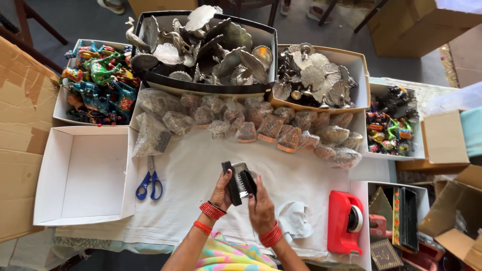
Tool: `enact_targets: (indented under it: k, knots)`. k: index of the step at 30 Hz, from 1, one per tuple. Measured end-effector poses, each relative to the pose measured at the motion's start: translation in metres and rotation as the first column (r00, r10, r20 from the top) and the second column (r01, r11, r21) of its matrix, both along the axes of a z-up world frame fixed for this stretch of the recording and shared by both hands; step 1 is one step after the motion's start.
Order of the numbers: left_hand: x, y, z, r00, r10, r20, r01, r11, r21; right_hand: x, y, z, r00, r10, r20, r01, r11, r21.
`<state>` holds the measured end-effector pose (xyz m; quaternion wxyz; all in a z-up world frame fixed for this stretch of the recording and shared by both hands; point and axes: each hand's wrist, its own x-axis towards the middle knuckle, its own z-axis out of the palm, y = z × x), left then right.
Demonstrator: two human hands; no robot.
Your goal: The person sits on the floor at a table covered with a white cloth, surrounded by boxes of decorative items. They unwrap a silver-colored decorative piece from bubble wrap and use a small brush to clean its surface. The person holds the item in one hand and scrubs it with the brush in the other, turning it to clean different sides.
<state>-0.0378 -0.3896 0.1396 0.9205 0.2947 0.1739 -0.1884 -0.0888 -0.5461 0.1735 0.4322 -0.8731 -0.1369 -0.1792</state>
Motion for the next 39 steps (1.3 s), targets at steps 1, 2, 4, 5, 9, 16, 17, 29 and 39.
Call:
enact_targets:
  k: [1, 2, 4, 5, 9, 16, 17, 29, 39]
  knots:
    - [0.002, -0.001, -0.005, 1.0, 0.007, -0.003, -0.007, 1.0, 0.004, -0.002, 0.003, 0.003, 1.0, 0.007, -0.003, -0.007, 1.0, 0.004]
    - [0.004, -0.004, -0.011, 1.0, 0.007, -0.01, -0.007, 1.0, -0.027, -0.003, 0.006, 0.006, 1.0, -0.018, -0.017, 0.016, 0.996, -0.093]
    - [0.007, -0.009, -0.018, 1.0, 0.009, -0.019, -0.01, 0.998, -0.056, -0.005, 0.01, 0.008, 0.999, -0.04, -0.03, 0.034, 0.981, -0.189]
    - [0.008, -0.012, -0.021, 0.999, 0.031, -0.012, -0.032, 0.995, -0.093, -0.004, 0.011, 0.007, 0.996, -0.065, -0.057, 0.055, 0.985, -0.164]
    - [0.004, -0.031, -0.047, 0.998, 0.07, -0.006, -0.07, 0.996, -0.048, 0.008, 0.018, -0.006, 0.982, -0.183, -0.043, 0.167, 0.954, -0.248]
    - [0.002, -0.044, -0.054, 0.998, 0.06, -0.003, -0.06, 0.996, -0.073, 0.022, 0.02, 0.007, 0.972, -0.233, 0.013, 0.229, 0.943, -0.24]
    - [0.005, -0.038, -0.047, 0.997, 0.071, -0.039, -0.073, 0.995, -0.062, 0.012, 0.018, 0.001, 0.973, -0.232, -0.006, 0.224, 0.945, -0.237]
    - [-0.004, -0.043, -0.047, 0.995, 0.09, 0.046, -0.085, 0.992, -0.096, 0.024, 0.031, 0.025, 0.963, -0.249, 0.106, 0.269, 0.93, -0.252]
    - [-0.002, -0.048, -0.038, 0.981, 0.117, 0.156, -0.108, 0.992, -0.065, -0.005, 0.018, 0.007, 0.962, -0.267, 0.062, 0.274, 0.94, -0.202]
